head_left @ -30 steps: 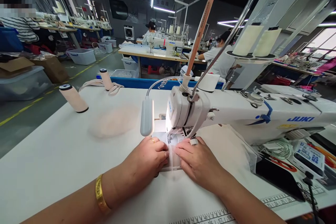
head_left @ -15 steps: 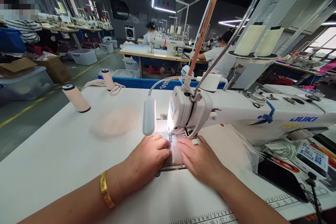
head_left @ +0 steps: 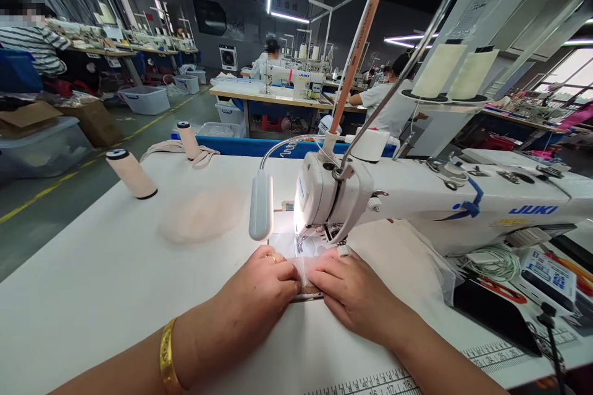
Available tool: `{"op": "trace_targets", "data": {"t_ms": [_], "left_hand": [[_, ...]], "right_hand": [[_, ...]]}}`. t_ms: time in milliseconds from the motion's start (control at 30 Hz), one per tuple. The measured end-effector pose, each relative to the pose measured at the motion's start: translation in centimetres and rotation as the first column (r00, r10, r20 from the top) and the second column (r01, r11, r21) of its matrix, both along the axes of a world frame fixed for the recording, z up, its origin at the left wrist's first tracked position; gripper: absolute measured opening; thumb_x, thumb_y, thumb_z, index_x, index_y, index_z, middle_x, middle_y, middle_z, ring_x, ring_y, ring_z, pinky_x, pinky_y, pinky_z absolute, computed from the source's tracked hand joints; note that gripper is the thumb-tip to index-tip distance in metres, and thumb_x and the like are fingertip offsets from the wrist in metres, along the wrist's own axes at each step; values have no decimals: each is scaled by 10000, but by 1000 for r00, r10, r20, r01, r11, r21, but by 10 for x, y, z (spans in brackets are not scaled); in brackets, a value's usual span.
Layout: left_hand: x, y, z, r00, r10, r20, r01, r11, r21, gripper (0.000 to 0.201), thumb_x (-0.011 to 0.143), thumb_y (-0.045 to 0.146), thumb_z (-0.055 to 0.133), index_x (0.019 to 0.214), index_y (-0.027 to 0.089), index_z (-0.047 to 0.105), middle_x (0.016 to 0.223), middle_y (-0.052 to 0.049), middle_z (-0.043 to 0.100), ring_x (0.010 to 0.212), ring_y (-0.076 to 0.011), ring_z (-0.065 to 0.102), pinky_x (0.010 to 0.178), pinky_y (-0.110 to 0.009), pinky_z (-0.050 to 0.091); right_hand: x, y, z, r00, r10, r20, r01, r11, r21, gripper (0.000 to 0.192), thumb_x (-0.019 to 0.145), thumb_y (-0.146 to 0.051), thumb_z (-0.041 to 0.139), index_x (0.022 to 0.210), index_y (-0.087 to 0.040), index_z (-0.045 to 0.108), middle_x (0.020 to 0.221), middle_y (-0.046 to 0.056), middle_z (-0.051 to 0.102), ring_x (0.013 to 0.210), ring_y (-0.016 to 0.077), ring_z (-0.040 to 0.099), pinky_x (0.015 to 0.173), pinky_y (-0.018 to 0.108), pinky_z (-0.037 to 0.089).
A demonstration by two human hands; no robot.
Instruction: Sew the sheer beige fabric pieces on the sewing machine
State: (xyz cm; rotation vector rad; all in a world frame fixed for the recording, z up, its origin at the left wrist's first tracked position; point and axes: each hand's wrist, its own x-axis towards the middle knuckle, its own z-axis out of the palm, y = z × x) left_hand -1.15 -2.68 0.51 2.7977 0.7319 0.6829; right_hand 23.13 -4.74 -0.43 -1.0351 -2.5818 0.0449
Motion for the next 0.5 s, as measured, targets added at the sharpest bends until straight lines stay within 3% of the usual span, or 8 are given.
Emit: {"op": "trace_targets", "data": {"t_ms": [333,500], "left_hand": [[0,7,-8,999,46,25,-46,999,24,265,745,-44,503,766,181,642,856,-7,734,728,-167,614,785,-380,429],[-1,12,-11,999,47,16,-48,998,28,249,803,-8,532,838,175,696,948,-43,763,830,-208,672,830,-406,465]], "right_hand": [[-3,5,-5,999,-40,-27,41,998,42,354,899,3,520,1149,-211,652,994,52,709,959,252,598,802,366,423],[-4,8,-9,997,-59,-46,62,996,68,384,866,31,484,1131,-194,647,1027,65,719,995,260,601,857,384,436]]}}
